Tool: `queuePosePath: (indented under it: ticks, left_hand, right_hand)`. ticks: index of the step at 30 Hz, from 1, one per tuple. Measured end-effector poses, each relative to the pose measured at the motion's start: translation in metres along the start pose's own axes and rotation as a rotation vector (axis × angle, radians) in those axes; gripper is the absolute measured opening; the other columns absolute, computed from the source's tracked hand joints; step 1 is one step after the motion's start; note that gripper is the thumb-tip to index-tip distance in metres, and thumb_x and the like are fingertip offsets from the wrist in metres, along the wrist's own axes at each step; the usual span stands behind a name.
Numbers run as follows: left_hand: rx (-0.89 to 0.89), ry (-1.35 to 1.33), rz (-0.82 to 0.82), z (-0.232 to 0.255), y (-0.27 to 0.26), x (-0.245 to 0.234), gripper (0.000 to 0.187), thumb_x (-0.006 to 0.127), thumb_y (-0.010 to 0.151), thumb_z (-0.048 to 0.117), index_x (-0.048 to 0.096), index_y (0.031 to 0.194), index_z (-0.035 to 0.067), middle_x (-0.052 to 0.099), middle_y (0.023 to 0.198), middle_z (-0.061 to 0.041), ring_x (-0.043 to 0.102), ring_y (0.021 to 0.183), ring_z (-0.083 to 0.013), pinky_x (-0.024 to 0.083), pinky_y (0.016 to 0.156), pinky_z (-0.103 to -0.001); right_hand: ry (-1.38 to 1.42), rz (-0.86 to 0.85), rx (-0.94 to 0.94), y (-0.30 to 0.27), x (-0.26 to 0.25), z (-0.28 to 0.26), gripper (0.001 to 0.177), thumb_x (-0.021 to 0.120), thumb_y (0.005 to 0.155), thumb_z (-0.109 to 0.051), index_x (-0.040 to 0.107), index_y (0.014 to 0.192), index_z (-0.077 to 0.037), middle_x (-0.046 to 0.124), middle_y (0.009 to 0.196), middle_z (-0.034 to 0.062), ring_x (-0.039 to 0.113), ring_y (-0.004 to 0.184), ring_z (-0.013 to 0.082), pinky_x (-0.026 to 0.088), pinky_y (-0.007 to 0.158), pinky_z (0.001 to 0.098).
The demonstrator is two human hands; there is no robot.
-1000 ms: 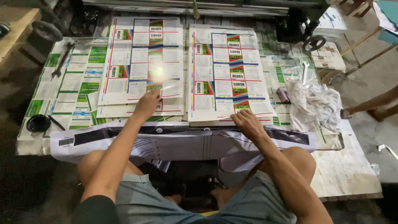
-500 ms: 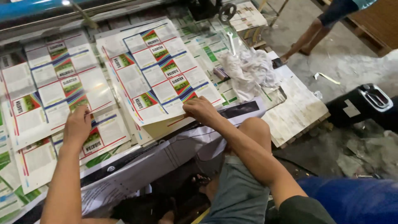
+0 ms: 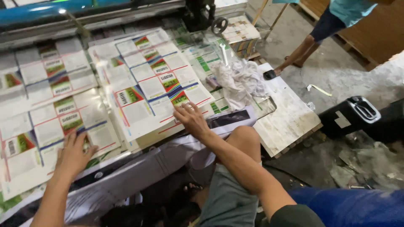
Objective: The person sits on the floor and folds printed paper sheets in half by hand. They repeatedly pick up sheets from a pile, fold them, and place them back onto the stack on the table.
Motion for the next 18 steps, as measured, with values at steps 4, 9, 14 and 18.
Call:
queuePosePath:
  ticks: [4,9,14,18]
  left_hand:
    - [-0.054,0.053,-0.157,-0.001,-0.039,-0.012,0.089,0.078,0.078,0.05,0.041,0.151,0.015,0.032,0.161,-0.02,0.03,0.145,-0.0426,0.033,0.109,-0.063]
    - [0.103,-0.042,0.016,-0.011,-0.045,-0.015,0.063,0.077,0.082,0.034,0.059,0.137,0.011,0.052,0.152,-0.013,0.045,0.143,-0.0322,0.045,0.107,-0.049]
    - [0.126,-0.168,0.119,-0.016,-0.044,-0.018,0.046,0.075,0.084,0.031,0.067,0.123,0.008,0.063,0.138,-0.016,0.057,0.127,-0.0375,0.05,0.099,-0.049]
    - [-0.026,-0.313,0.034,-0.015,-0.045,-0.027,0.025,0.063,0.099,0.027,0.072,0.117,0.012,0.073,0.113,-0.018,0.068,0.105,-0.0413,0.054,0.091,-0.05]
  right_hand:
    - [0.053,-0.133,-0.084,-0.017,0.036,0.009,0.05,0.056,0.089,-0.006,0.063,0.138,-0.015,0.063,0.142,0.0096,0.059,0.129,0.0352,0.041,0.11,0.0521]
    - [0.113,-0.072,-0.127,-0.002,0.025,0.004,0.03,0.059,0.09,-0.005,0.064,0.119,-0.006,0.071,0.118,0.0116,0.067,0.113,0.0309,0.053,0.096,0.0451]
    - [0.121,-0.073,-0.111,0.018,0.041,0.013,0.02,0.061,0.09,-0.004,0.066,0.109,-0.008,0.073,0.107,0.0096,0.07,0.104,0.0297,0.057,0.087,0.0437]
    - [0.099,-0.07,-0.018,0.039,0.049,0.011,0.029,0.062,0.09,-0.005,0.068,0.117,-0.012,0.073,0.118,0.0105,0.068,0.112,0.0339,0.057,0.088,0.0445]
Point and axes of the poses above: each hand's wrist, its own y-axis towards the middle knuckle, its own x-axis out of the palm, z = x × y, the point moved 2 cm from there along y, towards the middle knuckle
